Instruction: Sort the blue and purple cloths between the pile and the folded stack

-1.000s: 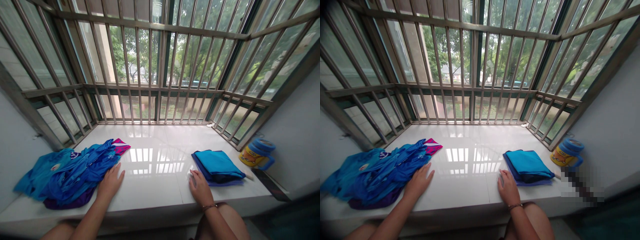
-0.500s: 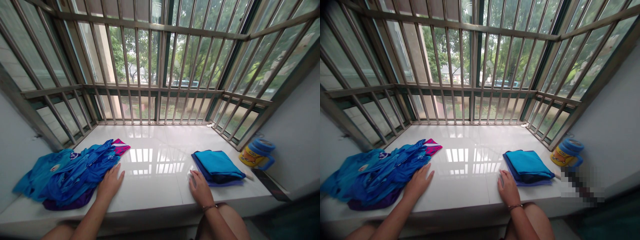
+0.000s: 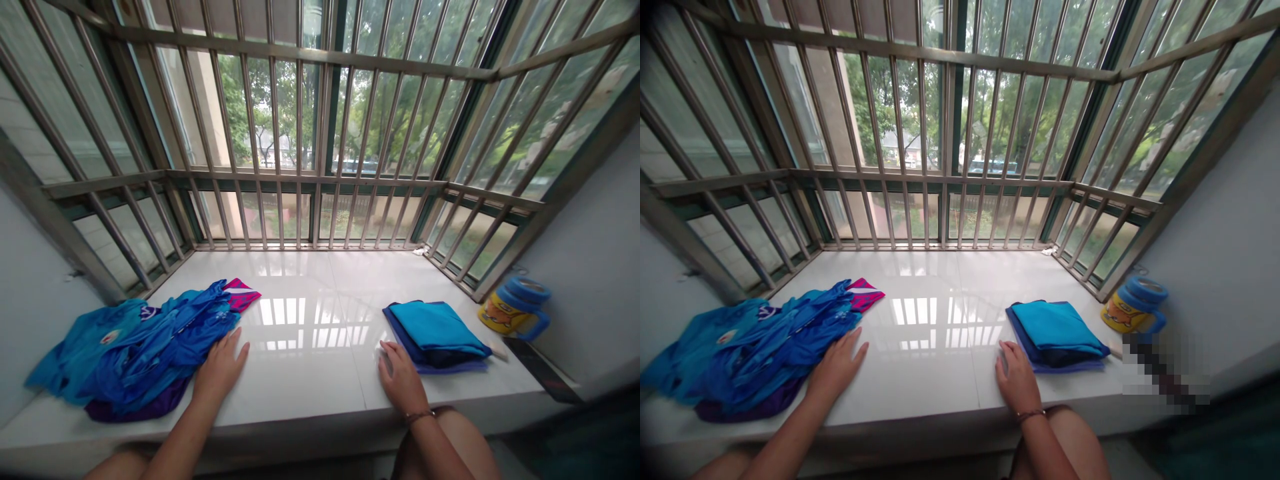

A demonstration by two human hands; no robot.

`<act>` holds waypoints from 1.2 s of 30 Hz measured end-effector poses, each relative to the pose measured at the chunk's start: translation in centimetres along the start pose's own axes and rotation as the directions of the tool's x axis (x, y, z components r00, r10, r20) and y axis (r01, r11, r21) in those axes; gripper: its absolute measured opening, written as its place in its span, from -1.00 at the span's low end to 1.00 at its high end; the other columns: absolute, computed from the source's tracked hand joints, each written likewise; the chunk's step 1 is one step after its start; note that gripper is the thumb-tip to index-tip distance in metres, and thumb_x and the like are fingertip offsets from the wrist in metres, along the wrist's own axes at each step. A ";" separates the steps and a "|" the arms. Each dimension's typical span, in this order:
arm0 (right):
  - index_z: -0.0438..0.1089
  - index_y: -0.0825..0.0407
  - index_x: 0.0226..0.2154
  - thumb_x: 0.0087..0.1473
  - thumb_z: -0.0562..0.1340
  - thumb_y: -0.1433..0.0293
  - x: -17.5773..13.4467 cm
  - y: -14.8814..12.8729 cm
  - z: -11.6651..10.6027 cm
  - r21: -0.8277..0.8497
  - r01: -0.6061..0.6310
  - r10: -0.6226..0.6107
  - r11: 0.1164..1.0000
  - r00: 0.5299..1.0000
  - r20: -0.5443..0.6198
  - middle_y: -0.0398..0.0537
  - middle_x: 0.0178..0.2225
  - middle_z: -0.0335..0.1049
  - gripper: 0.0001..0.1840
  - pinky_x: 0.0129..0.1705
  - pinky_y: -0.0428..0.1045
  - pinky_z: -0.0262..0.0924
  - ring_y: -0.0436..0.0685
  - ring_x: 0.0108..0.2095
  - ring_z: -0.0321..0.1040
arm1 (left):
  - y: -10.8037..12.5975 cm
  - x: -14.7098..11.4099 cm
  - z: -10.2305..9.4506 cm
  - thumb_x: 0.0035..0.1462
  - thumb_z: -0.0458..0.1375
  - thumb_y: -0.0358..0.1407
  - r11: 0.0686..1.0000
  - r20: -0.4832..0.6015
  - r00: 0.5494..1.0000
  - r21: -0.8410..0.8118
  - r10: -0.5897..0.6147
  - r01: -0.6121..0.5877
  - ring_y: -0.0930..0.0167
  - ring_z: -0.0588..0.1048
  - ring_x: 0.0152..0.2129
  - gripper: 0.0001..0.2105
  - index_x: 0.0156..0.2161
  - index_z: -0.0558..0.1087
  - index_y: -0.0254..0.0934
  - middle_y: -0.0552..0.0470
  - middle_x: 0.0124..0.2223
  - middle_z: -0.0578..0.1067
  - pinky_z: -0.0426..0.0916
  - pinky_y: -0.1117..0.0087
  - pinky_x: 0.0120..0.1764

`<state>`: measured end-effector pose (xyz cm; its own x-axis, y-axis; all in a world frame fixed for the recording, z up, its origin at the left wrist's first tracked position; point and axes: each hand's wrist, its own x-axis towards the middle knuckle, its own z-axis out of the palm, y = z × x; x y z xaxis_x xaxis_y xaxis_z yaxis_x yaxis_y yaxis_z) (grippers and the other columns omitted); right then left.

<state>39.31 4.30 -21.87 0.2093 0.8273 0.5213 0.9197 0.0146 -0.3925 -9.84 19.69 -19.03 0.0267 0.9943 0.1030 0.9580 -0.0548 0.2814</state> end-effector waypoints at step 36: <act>0.51 0.04 0.13 0.34 0.13 0.33 0.9 -2.2 -2.5 -0.064 0.122 -0.123 0.990 0.992 -0.009 0.17 0.04 0.52 -0.59 0.18 0.19 0.36 0.29 0.07 0.45 | 0.6 -0.3 -0.8 0.47 -0.11 -0.01 1.000 0.017 1.000 0.024 0.008 -0.008 0.07 0.29 0.39 -0.38 0.48 0.28 -0.23 -0.16 0.47 0.33 0.27 0.04 0.34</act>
<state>38.31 3.59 -18.68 0.0980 0.8139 0.5727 0.9577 0.0793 -0.2766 -9.54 19.33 -18.09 0.0394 0.9953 0.0885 0.9643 -0.0611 0.2578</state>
